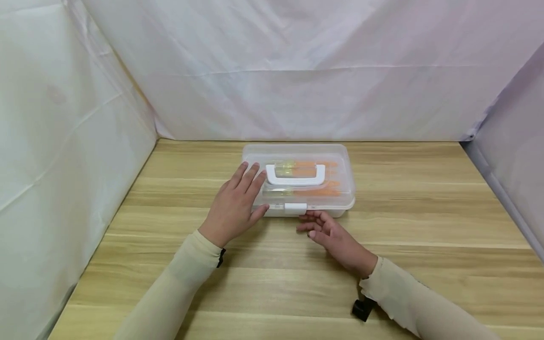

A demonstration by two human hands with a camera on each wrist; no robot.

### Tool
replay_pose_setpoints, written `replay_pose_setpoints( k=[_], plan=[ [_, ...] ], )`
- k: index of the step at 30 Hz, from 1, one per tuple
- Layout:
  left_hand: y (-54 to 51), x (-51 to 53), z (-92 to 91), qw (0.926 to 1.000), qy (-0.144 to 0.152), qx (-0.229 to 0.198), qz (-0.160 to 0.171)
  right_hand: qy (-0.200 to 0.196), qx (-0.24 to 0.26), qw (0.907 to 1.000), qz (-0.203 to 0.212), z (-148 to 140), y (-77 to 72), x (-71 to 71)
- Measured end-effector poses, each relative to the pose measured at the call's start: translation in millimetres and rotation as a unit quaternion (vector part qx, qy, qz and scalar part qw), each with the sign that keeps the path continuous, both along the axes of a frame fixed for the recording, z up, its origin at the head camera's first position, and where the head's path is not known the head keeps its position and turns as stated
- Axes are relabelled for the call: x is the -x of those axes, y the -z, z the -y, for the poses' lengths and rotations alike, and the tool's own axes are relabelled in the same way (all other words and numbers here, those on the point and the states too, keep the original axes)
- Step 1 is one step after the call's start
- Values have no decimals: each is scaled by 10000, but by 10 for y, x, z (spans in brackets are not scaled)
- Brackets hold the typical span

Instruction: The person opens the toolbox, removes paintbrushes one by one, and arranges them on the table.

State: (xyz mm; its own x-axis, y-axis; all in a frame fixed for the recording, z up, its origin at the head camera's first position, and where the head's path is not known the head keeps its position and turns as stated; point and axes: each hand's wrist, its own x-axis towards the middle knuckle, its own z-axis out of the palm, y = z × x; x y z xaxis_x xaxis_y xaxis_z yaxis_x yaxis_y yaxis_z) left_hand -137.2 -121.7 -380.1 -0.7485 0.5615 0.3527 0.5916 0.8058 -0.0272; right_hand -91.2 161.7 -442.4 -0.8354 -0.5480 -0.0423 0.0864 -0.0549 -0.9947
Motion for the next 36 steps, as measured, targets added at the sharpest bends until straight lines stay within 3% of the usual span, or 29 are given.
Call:
replay_pose_setpoints(
  k=[15, 36],
  plan=[
    [-15, -10, 7, 10000, -49, 48, 42, -33, 394, 9988, 290, 30, 56, 2],
    [9, -3, 8, 10000, -32, 35, -48, 65, 341, 9989, 313, 84, 63, -30]
  ],
)
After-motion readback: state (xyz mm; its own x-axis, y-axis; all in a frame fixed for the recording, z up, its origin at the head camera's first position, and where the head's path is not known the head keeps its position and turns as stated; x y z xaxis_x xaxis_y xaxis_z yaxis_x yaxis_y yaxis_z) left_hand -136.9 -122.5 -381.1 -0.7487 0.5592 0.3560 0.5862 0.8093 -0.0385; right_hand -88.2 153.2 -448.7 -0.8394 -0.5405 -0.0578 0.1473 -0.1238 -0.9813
